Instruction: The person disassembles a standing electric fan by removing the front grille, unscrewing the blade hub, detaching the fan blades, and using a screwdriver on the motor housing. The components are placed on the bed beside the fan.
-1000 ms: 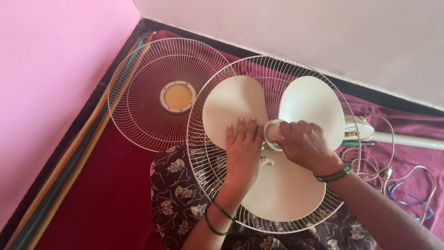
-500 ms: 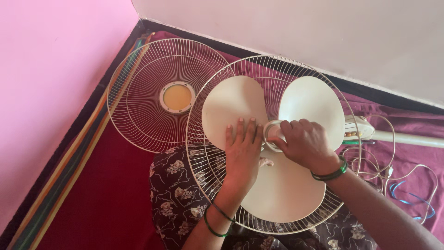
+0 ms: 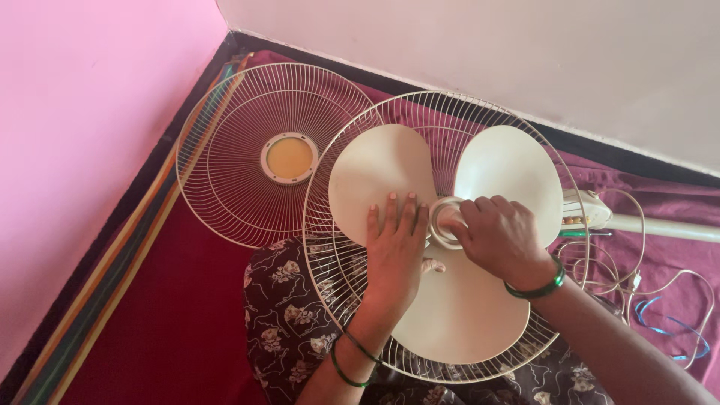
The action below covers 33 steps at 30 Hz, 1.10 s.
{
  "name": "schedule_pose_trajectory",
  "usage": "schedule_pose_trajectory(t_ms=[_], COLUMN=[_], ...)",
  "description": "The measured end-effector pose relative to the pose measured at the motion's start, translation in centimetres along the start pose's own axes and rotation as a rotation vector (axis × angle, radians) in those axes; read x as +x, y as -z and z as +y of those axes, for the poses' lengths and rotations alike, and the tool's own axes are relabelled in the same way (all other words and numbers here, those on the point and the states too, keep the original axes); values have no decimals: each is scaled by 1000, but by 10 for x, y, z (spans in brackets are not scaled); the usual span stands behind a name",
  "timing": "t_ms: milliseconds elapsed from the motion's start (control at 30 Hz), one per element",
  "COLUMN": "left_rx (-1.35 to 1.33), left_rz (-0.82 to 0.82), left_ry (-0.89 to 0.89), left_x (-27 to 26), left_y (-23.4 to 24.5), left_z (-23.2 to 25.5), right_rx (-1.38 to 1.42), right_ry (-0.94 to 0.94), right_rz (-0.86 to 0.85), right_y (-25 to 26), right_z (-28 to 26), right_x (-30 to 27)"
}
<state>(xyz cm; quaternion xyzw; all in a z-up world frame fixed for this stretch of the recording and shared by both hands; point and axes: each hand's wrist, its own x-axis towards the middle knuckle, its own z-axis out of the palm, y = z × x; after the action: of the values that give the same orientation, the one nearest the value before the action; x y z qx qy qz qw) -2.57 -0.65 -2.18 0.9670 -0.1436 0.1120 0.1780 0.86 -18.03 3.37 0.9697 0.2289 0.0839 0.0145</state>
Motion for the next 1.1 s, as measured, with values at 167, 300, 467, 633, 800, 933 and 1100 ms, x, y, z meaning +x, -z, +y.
schedule_pose_trajectory(t_ms=[167, 300, 467, 633, 800, 933, 1100], left_rx=[-23, -22, -23, -23, -46, -36, -23], left_rz=[-23, -38, -36, -25, -18, -29, -41], left_ry=[-5, 3, 11, 0, 0, 1, -5], left_x=[-2, 1, 1, -1, 1, 1, -3], left_y=[-1, 2, 2, -2, 1, 2, 0], left_z=[0, 0, -2, 0, -3, -3, -1], right_rx=[84, -32, 32, 99, -61, -36, 35], right_ry=[155, 17, 56, 208, 12, 21, 235], right_rz=[75, -76, 68, 108, -18, 94, 162], right_y=[6, 1, 10, 4, -8, 7, 13], right_z=[3, -3, -2, 2, -4, -3, -1], right_x=[-11, -1, -4, -7, 2, 0, -9])
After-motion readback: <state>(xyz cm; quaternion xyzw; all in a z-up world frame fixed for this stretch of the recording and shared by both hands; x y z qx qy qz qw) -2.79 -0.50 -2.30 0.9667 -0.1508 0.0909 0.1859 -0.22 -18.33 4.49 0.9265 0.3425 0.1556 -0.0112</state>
